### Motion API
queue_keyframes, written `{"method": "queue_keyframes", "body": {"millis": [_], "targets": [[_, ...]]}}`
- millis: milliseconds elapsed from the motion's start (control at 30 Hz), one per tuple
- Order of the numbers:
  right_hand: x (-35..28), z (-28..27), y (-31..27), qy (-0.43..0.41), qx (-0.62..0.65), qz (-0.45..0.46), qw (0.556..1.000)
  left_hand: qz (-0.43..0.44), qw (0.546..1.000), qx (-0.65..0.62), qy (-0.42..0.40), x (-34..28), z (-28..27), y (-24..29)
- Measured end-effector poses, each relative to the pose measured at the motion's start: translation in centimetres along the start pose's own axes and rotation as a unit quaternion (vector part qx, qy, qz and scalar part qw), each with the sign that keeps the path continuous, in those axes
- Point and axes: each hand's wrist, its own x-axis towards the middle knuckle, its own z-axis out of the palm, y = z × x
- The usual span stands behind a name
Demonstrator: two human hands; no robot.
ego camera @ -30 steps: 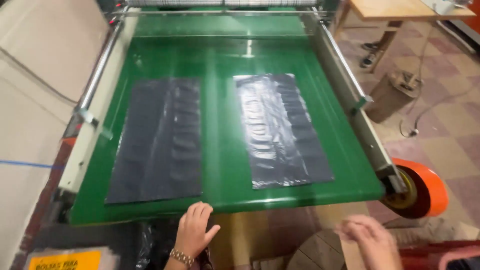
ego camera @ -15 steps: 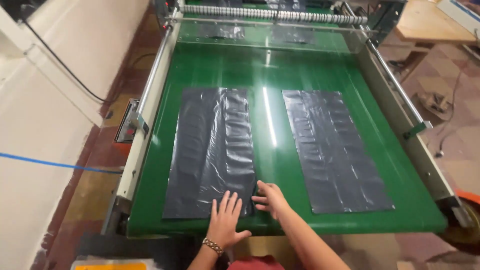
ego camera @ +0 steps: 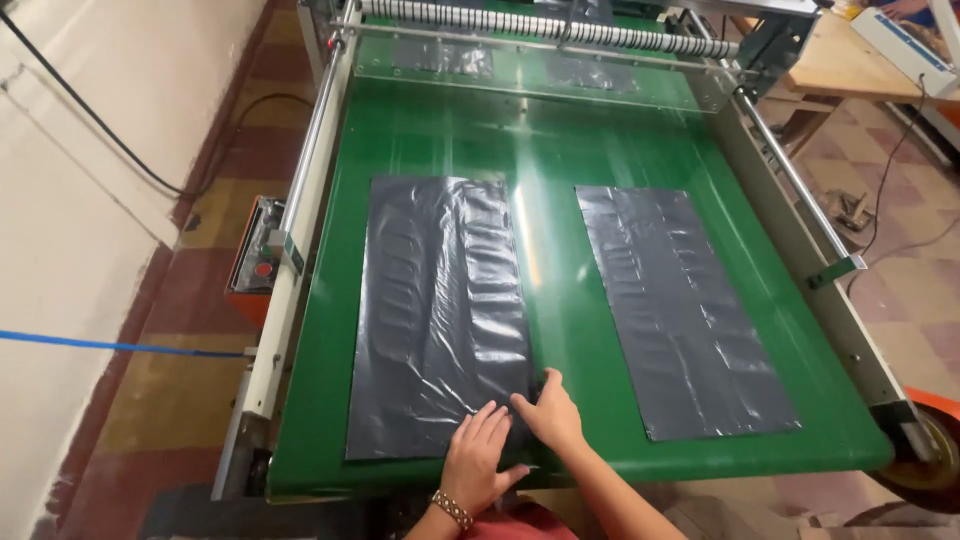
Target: Folding plastic bags as they are produced by a machine and stacking them into a plastic crate.
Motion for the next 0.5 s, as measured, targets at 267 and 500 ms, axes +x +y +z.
{"method": "queue_keyframes", "body": {"millis": [267,500], "targets": [[-2.5,-0.5,-0.8,-0.04,0.124,0.061,0.99,-0.005,0.999,-0.05,0.007,0.1,0.0,-0.4],[-3.2,-2.0,-0.9,-0.051,0.442,0.181,0.877,-0.022,0.999,-0.008,0.038,0.5,0.1,0.4]]}}
